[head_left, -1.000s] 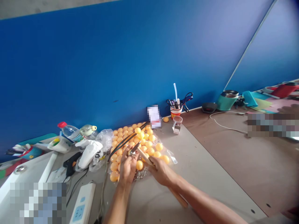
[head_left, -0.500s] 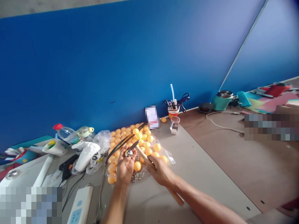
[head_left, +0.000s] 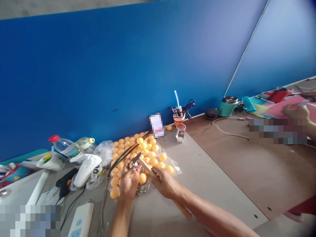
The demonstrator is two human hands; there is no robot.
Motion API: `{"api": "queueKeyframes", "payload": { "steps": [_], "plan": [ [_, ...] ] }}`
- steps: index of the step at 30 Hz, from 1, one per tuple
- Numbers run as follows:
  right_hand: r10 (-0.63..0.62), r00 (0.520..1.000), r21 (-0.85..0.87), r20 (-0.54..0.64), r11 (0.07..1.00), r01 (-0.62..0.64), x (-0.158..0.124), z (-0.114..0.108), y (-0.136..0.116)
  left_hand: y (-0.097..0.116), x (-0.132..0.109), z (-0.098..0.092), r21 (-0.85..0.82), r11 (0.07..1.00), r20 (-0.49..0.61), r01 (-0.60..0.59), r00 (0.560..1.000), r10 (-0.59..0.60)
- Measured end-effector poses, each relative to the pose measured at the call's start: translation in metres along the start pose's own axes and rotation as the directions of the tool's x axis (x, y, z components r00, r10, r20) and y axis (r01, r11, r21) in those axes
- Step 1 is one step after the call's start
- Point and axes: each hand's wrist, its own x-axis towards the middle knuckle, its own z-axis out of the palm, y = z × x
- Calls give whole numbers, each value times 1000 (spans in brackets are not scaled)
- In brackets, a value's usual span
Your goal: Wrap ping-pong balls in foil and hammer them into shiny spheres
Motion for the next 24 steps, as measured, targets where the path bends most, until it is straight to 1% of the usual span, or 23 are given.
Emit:
{"api": "queueKeyframes", "payload": {
  "steps": [2, 7, 10, 11, 14, 16, 19, 21, 24],
  "plan": [
    [-15, 1000, -5, -5, 1000, 15, 0, 0, -1, -1, 1, -2, 2, 1000, 23, 1, 1000, -1],
    [-12, 1000, 4, 23, 1000, 12, 1, 1, 1, -4, 4, -9, 71, 997, 23, -10, 1000, 8],
    [-40, 999, 31, -8, 999, 40, 0, 2, 1, -2, 3, -7, -5, 1000, 44, 2, 999, -1],
    [-36, 999, 31, -18, 999, 37, 0, 1, 1, -2, 2, -5, -38, 999, 36, 5, 999, -4],
    [6, 1000, 30, -15, 1000, -6, 0, 1, 0, 0, 1, 0, -99, 995, -33, 21, 999, -24],
    [6, 1000, 42, -13, 999, -5, 1, 1, 0, 1, 0, 3, -133, 991, -56, 25, 998, -33],
    [-25, 997, 57, -71, 998, 29, 1, -1, 2, 1, 0, 2, -202, 979, -27, 35, 999, -41],
    [-17, 994, 70, -110, 997, 25, 1, -2, 2, 0, 0, 0, -232, 970, 1, 71, 997, -73],
    [11, 989, 103, -149, 995, 5, 0, -2, 3, -2, 2, -4, -221, 968, 30, 115, 993, -112]
  ]
}}
